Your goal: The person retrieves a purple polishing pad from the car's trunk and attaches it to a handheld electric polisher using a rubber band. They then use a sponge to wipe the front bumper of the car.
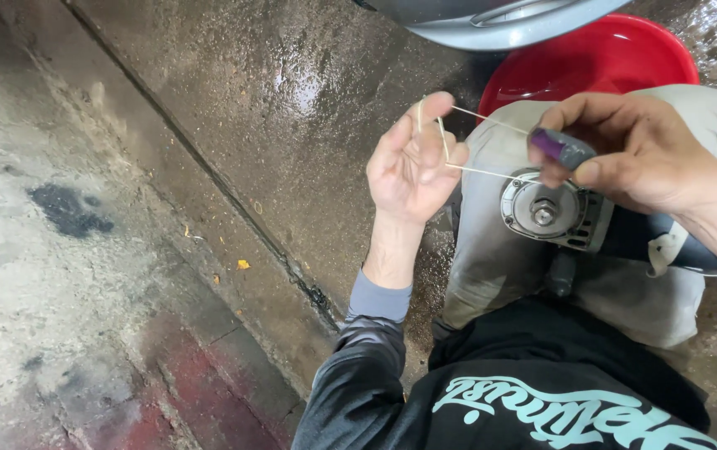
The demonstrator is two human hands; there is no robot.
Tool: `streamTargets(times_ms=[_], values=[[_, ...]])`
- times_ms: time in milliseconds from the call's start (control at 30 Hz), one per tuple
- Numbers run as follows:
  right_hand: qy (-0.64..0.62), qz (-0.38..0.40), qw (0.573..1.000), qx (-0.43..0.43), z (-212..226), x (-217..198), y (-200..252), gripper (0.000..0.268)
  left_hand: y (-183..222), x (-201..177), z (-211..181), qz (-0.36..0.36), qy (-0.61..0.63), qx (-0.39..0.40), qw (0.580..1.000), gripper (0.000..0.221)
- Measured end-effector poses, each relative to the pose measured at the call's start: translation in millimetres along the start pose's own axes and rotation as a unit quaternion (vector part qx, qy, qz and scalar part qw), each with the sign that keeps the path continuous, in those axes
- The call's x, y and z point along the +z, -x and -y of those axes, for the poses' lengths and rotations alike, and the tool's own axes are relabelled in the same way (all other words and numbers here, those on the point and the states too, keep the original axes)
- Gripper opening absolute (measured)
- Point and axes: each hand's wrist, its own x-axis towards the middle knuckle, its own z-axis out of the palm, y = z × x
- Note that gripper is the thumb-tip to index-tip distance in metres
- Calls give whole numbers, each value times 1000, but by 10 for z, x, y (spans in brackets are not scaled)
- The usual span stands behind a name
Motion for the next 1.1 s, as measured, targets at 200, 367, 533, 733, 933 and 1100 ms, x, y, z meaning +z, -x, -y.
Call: streamTargets(times_ms=[200, 367, 533, 733, 933, 1100], values=[[114, 92, 989, -27, 171, 278, -53, 48, -126, 46, 289, -87, -112, 193, 971, 55], [112, 124, 985, -46, 246, 418, 3, 45, -178, 289, 316, -81, -514, 230, 822, 48], [85, 161, 980, -76, 420, 467, -14, 52, -247, 310, 71, 64, -776, 216, 589, 37], [162, 135, 975, -74, 358, 382, -41, 47, -379, 326, 149, 23, -796, 218, 564, 14], [61, 108, 992, -30, 308, 214, -67, 50, -118, 414, 506, -183, -289, 119, 932, 27], [163, 64, 984, -32, 526, 207, -122, 47, -75, 418, 433, -194, -349, 62, 915, 18]])
